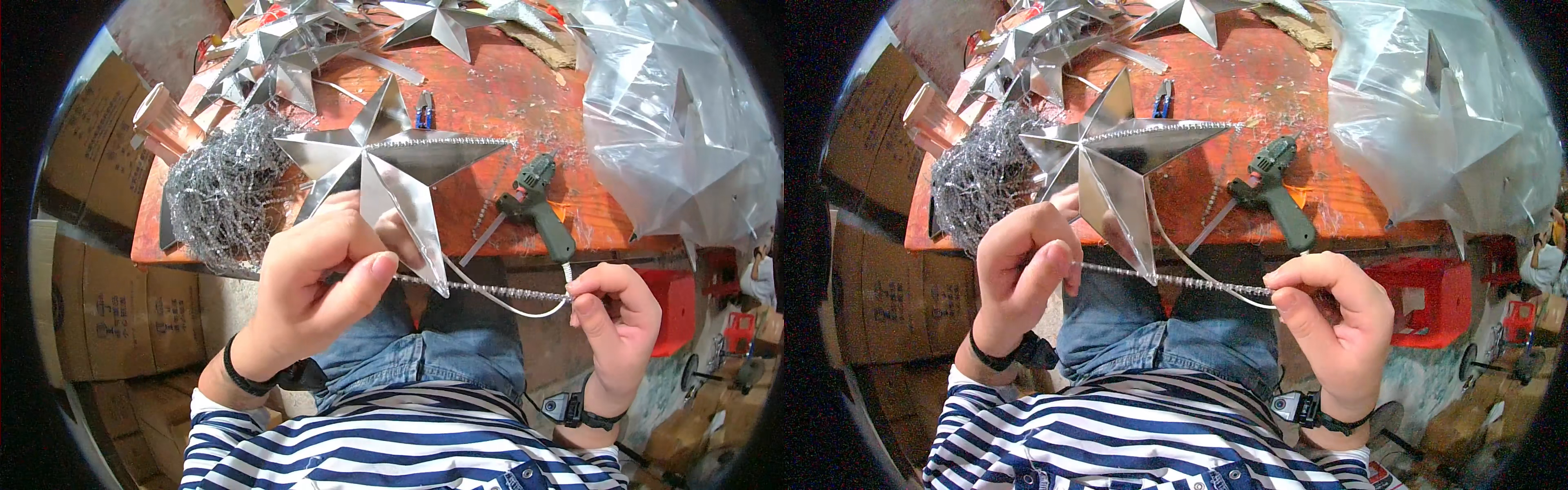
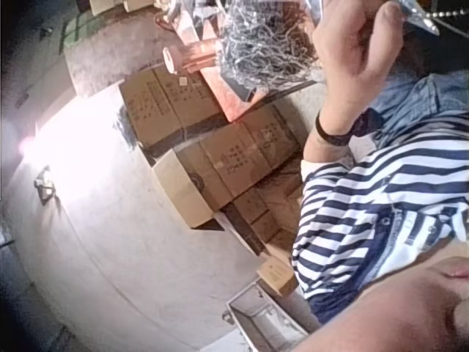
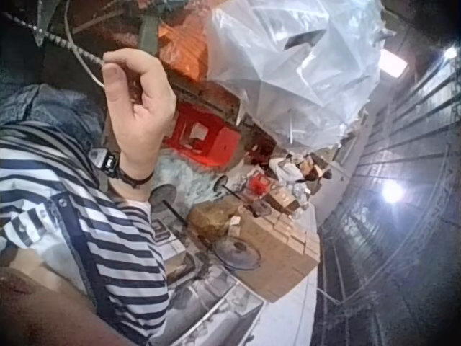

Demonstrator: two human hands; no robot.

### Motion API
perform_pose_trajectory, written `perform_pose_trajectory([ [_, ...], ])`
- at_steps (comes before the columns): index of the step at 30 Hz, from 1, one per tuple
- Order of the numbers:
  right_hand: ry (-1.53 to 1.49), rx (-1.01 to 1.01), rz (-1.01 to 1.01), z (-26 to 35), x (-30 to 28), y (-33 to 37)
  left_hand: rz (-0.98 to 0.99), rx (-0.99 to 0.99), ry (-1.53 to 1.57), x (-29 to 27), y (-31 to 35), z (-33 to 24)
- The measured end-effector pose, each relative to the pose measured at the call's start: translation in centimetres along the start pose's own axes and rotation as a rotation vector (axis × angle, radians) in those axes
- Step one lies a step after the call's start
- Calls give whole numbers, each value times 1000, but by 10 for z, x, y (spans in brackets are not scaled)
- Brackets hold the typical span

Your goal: The person applies a silver beaded chain to the edges of a large, metallic star-shaped decoration using a hot glue gun. They repeatedly apply glue to the star's edges and press the chain into place, working around the star's points.

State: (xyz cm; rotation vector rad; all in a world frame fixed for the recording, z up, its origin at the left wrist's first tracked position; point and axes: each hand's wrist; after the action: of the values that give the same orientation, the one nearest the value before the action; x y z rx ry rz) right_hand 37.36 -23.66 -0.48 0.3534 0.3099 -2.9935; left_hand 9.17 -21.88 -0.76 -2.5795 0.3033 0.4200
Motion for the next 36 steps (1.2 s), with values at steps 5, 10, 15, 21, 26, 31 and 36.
perform_pose_trajectory([
  [5, -37, 155, 94, 2, 0, -2, 16, -182, 133, -9, -1, 0],
  [10, 9, 200, 342, 1, 12, -22, -37, -383, 130, -28, -23, -2],
  [15, -58, 141, 546, 0, 32, -40, 0, -289, -343, -54, -47, 13],
  [21, -113, 136, 624, -6, 44, -52, 148, -186, -534, -62, -69, 32],
  [26, -117, -24, 635, -12, 43, -59, 235, -158, -531, -62, -78, 41],
  [31, -112, -55, 662, -16, 41, -63, 250, -220, -479, -58, -75, 48],
  [36, -101, -32, 651, -19, 40, -62, 214, -483, -145, -64, -75, 44],
])
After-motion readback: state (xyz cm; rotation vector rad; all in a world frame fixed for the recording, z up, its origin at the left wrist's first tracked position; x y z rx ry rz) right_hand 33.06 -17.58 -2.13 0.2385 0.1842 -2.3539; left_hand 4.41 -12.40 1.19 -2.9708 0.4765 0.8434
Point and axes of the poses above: each hand's wrist, its own y-axis away from the middle knuckle, its own x-axis out of the palm, z = x × y, and after that the axes turned 1 degree about y, right-handed
